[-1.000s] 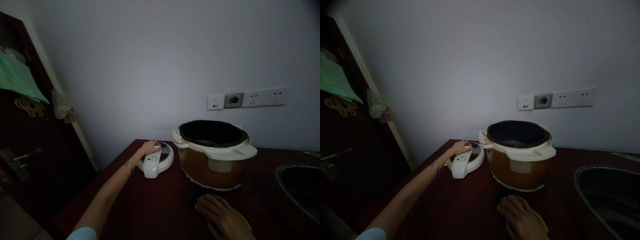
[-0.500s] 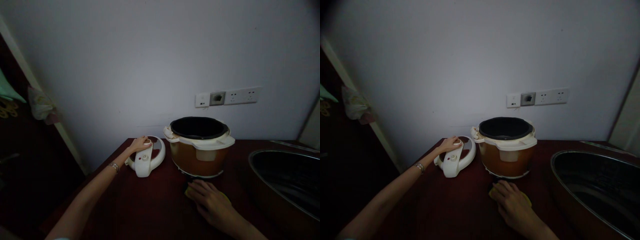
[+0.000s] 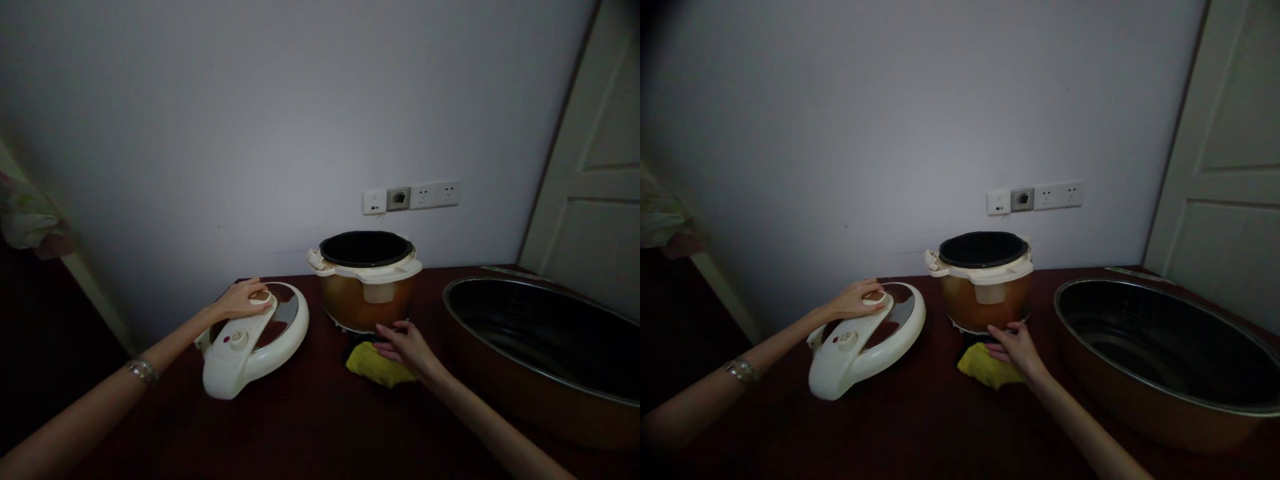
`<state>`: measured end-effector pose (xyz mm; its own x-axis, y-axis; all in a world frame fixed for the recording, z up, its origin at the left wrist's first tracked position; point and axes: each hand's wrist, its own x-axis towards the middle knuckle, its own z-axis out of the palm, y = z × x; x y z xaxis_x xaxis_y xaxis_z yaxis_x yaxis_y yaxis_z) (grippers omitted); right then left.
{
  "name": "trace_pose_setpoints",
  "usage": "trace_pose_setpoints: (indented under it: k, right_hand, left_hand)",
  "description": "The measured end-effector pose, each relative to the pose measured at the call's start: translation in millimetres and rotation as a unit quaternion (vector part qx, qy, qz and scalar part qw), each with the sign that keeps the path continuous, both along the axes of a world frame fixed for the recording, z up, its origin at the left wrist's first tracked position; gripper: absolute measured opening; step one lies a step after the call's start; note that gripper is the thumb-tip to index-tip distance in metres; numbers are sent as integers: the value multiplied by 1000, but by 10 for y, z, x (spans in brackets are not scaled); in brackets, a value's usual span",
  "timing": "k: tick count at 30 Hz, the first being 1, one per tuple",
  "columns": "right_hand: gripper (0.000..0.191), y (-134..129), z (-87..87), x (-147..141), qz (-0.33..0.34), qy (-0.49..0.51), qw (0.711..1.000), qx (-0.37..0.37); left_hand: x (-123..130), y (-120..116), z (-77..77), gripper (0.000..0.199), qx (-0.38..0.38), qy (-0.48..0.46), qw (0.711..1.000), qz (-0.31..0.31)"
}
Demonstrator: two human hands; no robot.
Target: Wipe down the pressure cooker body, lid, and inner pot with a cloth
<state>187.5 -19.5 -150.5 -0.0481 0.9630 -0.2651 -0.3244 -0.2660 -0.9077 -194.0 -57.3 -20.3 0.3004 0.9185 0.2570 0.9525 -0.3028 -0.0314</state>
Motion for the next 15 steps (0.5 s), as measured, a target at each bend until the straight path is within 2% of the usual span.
trace_pose_setpoints:
  k: [2, 6, 9, 15]
  right_hand:
    - [54, -53, 53, 15, 13, 36, 998, -45]
    - [32, -84, 36, 27, 42, 105, 991, -67]
    - [24, -22, -58, 10, 12, 151, 986, -66]
    - [18, 92, -189, -49, -32, 168, 984, -51]
  left_hand:
    - [48, -71, 5, 36, -4, -5, 999, -32]
    - [186, -160, -25, 32, -8, -19, 997, -76]
    - [317, -200, -47, 28, -13, -36, 993, -108]
    - [526, -209, -64, 21, -14, -62, 985, -163]
